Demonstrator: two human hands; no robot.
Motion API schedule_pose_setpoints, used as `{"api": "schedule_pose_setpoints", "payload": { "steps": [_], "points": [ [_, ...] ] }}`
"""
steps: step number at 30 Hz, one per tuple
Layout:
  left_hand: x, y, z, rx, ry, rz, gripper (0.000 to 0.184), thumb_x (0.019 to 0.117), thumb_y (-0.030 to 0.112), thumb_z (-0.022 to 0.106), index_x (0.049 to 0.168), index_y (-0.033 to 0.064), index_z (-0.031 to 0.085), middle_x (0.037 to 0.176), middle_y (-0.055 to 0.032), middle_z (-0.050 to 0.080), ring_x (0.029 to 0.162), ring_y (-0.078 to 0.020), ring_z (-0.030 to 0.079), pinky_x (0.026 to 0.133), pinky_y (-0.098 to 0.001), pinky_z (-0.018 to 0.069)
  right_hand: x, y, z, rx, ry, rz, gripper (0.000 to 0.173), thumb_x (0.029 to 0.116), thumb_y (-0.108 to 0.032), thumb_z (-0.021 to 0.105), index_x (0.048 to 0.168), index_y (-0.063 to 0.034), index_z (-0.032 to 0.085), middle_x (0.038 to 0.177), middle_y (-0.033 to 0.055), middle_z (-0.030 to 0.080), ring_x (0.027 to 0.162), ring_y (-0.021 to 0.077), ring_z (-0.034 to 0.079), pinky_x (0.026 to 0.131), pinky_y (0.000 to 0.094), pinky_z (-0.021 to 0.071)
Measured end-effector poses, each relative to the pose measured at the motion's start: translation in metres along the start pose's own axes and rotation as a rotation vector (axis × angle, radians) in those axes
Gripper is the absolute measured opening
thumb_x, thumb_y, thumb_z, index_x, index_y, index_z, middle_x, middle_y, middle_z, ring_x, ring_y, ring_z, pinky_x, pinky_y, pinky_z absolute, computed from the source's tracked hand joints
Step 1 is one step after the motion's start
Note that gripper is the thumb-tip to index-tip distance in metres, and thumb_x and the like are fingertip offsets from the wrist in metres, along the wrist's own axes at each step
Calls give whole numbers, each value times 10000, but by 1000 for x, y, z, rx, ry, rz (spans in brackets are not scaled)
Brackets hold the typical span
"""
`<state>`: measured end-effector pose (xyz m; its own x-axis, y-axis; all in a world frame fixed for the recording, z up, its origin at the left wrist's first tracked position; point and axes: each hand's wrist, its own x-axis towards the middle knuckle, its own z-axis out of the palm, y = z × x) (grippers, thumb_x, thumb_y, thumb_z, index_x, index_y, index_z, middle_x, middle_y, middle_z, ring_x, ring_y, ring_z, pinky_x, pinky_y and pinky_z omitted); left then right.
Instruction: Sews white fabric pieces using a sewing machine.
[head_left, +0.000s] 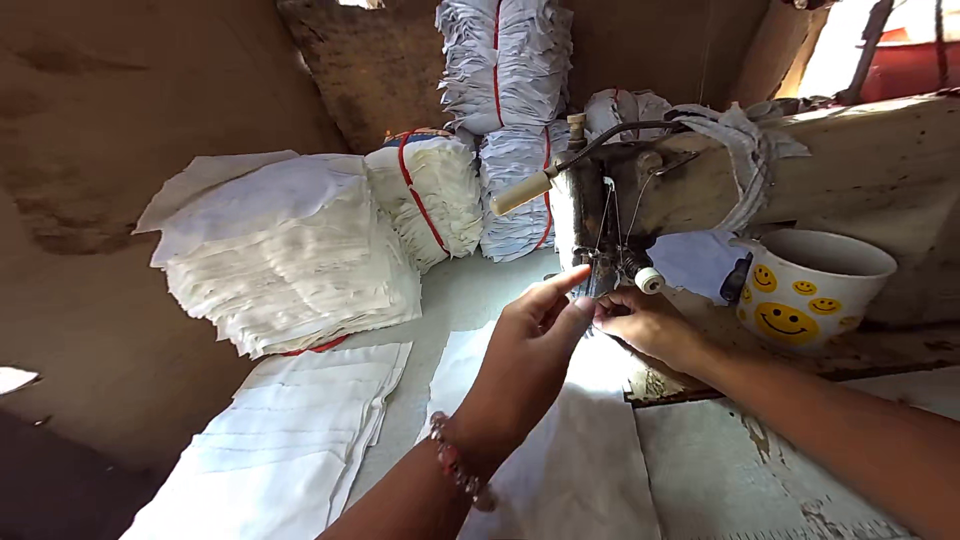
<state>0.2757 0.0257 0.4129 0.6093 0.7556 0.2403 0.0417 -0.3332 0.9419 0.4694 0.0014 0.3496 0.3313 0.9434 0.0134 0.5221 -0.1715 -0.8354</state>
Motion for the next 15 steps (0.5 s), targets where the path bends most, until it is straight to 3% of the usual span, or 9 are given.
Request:
{"api": "schedule_pose_setpoints", "payload": {
  "steps": [2, 5, 9, 10, 12, 15],
  "points": [
    [4, 7, 10, -84, 31, -71, 324, 1064, 194, 541, 1351, 92, 652, 1029, 9, 700, 825, -51, 615, 768, -240, 504, 0, 4, -1, -10, 12, -67, 75, 944, -72, 701, 896, -22, 728, 807, 66, 663, 758, 122, 596, 726, 328, 481],
    [11, 0, 27, -171, 128, -78, 226, 1064, 221, 555, 1090, 97, 742, 750, 40, 586, 613, -39, 472, 599, -196, 398, -1, 8, -4, -38, 6, -113, 68, 946, -65, 697, 908, -25, 737, 813, 58, 674, 763, 108, 604, 733, 314, 491],
    [20, -12, 31, -149, 81, -37, 228, 1084, 319, 503, 989, 152, 624, 725, 72, 506, 550, 3, 412, 529, -152, 362, -2, 7, -6, -128, 33, -281, 101, 948, -53, 682, 932, 22, 748, 902, 143, 712, 878, 231, 666, 837, 430, 521],
    [21, -14, 29, -109, 82, -14, 259, 1084, 368, 492, 938, 181, 597, 728, 83, 508, 549, 13, 418, 532, -147, 377, -1, 8, -4, -143, 48, -345, 127, 947, -54, 669, 940, 40, 754, 949, 178, 722, 934, 278, 679, 880, 470, 518],
    [24, -20, 30, -29, 108, 73, 271, 1080, 330, 511, 854, 190, 563, 730, 93, 517, 590, 12, 458, 572, -163, 410, -1, 10, -3, -186, 41, -417, 176, 957, -71, 633, 953, 60, 750, 996, 220, 725, 1002, 338, 683, 919, 520, 502],
    [24, -28, 29, 166, 97, 188, 247, 1084, 289, 499, 870, 172, 536, 730, 108, 505, 630, 26, 478, 615, -167, 417, 2, 12, -5, -240, 28, -485, 187, 947, -69, 615, 946, 69, 741, 977, 235, 719, 1002, 361, 682, 906, 533, 498]
  ]
}}
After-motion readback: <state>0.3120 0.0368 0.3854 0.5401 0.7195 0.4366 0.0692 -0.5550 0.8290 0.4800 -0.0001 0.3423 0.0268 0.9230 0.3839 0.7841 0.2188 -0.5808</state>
